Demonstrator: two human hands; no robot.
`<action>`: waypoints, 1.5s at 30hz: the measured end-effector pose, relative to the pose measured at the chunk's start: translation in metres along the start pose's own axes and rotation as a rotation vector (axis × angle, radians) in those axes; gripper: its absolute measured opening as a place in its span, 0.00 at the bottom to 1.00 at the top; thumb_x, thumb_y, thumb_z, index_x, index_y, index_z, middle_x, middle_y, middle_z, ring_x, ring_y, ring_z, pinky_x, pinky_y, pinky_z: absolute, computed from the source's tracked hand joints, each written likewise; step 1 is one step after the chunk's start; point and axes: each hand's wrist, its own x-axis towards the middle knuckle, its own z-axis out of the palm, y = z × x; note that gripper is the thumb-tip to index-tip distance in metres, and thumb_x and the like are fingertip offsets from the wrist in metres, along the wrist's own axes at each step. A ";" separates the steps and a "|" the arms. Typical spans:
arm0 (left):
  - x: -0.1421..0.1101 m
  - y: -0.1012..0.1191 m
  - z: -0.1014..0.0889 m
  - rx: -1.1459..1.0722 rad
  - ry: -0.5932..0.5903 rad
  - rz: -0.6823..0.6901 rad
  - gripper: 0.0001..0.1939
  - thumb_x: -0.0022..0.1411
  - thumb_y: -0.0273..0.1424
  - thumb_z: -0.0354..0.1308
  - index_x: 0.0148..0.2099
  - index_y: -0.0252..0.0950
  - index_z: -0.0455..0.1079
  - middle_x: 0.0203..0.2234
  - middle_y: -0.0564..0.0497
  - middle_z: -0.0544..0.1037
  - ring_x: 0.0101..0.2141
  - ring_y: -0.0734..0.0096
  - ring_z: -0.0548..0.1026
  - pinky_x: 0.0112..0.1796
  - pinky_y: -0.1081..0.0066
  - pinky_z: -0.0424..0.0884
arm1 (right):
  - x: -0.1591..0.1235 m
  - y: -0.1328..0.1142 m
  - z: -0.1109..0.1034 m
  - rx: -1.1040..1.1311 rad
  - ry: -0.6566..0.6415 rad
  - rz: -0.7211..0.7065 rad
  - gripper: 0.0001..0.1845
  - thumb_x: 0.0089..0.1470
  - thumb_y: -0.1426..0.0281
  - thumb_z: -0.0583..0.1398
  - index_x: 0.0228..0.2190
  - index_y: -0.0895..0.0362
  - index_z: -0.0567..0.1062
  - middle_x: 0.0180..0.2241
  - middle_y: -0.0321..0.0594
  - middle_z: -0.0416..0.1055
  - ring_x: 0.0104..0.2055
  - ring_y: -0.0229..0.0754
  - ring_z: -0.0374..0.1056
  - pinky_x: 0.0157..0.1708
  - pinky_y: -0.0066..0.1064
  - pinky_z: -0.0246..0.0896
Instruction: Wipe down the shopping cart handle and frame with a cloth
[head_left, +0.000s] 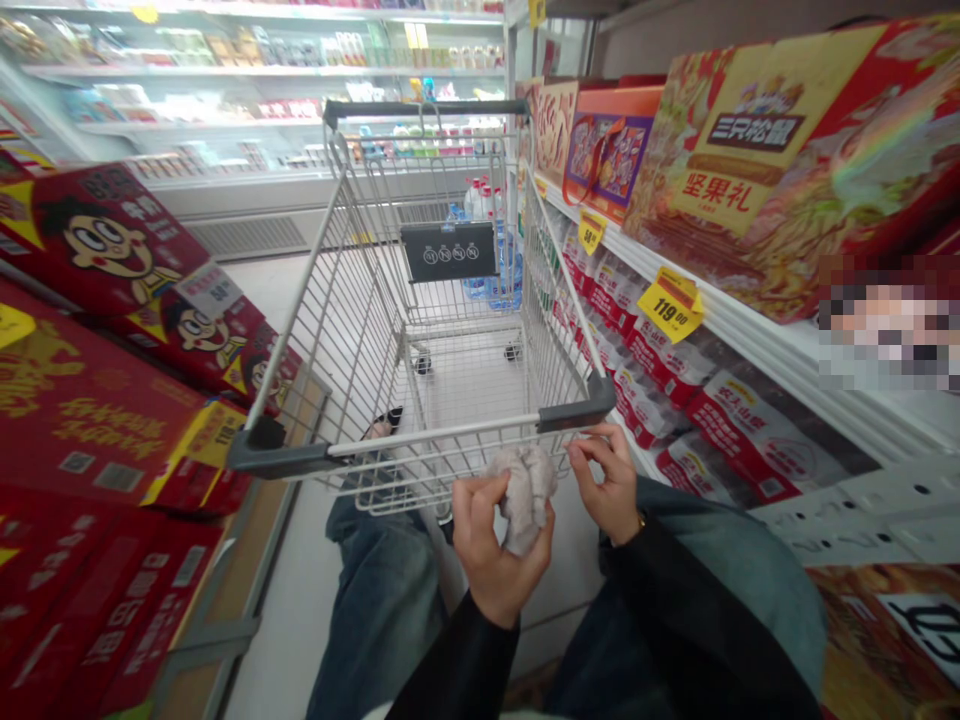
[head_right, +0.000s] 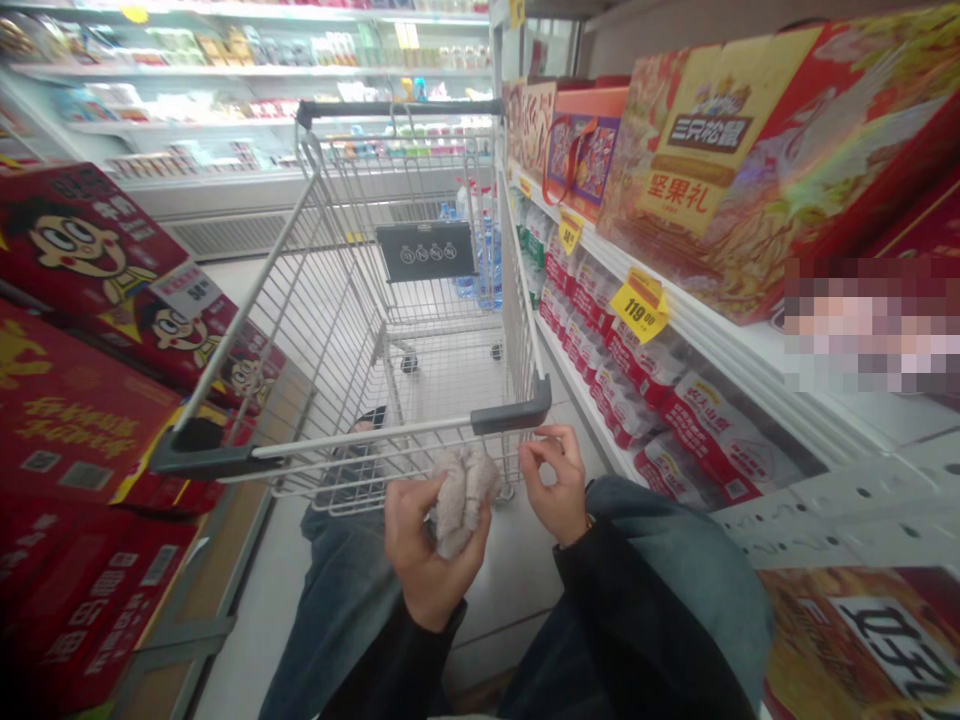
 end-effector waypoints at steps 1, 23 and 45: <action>0.001 0.001 0.000 -0.005 0.000 -0.009 0.21 0.55 0.27 0.69 0.50 0.38 0.69 0.37 0.48 0.72 0.38 0.64 0.72 0.36 0.64 0.75 | 0.000 -0.001 -0.001 0.002 -0.017 -0.014 0.06 0.64 0.71 0.62 0.37 0.54 0.81 0.41 0.43 0.71 0.38 0.40 0.73 0.35 0.32 0.74; -0.007 0.005 0.011 -0.045 -0.080 -0.072 0.18 0.57 0.27 0.67 0.50 0.37 0.70 0.35 0.50 0.71 0.36 0.67 0.71 0.36 0.68 0.73 | 0.002 -0.006 -0.002 0.053 -0.033 -0.016 0.07 0.64 0.71 0.61 0.38 0.53 0.82 0.37 0.42 0.75 0.39 0.43 0.73 0.35 0.34 0.72; -0.006 0.013 0.024 -0.063 -0.106 -0.050 0.20 0.56 0.27 0.67 0.51 0.37 0.70 0.37 0.49 0.68 0.38 0.66 0.72 0.37 0.68 0.75 | -0.002 -0.002 -0.008 0.117 -0.037 0.033 0.17 0.69 0.68 0.55 0.39 0.53 0.84 0.39 0.44 0.77 0.40 0.44 0.74 0.36 0.36 0.73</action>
